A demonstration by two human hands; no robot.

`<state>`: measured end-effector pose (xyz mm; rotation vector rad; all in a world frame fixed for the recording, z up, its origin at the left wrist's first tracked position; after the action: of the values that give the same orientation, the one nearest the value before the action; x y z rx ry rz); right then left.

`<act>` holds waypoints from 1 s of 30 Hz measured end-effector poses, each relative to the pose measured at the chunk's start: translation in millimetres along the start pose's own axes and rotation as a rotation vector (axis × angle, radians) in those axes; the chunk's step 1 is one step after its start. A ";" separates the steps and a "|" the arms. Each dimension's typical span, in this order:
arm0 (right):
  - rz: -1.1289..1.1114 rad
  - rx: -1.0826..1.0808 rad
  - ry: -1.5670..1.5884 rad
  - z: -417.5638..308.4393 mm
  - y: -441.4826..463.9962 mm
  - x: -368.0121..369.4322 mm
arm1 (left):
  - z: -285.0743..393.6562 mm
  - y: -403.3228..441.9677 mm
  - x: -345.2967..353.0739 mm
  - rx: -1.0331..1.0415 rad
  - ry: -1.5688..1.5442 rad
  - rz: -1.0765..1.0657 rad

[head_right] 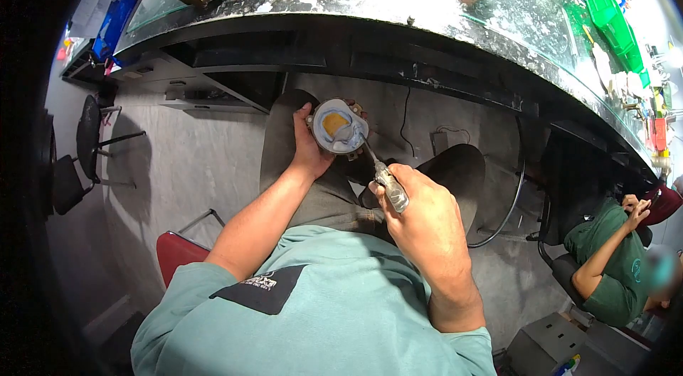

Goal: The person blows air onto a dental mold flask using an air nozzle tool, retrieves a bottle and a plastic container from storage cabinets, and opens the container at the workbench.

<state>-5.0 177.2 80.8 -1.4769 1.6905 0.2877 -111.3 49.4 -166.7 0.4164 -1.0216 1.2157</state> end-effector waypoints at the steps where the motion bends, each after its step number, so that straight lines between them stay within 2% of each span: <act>1: -0.004 -0.003 0.009 -0.6 0.0 -0.6 | -1.0 -0.8 -1.6 -0.008 -0.019 0.010; 17: -0.008 0.002 -0.021 -3.0 4.4 0.5 | -2.1 -0.4 -1.8 0.004 0.050 0.014; 20: 0.002 -0.011 -0.020 -1.4 5.2 4.1 | -1.8 2.9 -2.8 0.060 0.068 -0.011; 30: 0.018 0.022 -0.008 -1.5 12.5 -1.7 | 11.6 -7.5 28.3 0.035 0.114 -0.109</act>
<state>-16.9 180.8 78.6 -1.4430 1.6957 0.2833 -109.4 54.3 -135.7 0.4199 -0.8702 1.1474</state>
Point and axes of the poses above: each hand's wrist, its own y-axis towards the middle knuckle, its own x-axis out of the palm, z = x × y, the point moved 9 cm from there along y, towards the middle knuckle, and after that the axes turned 14 degrees about x, right-handed, at the moved point
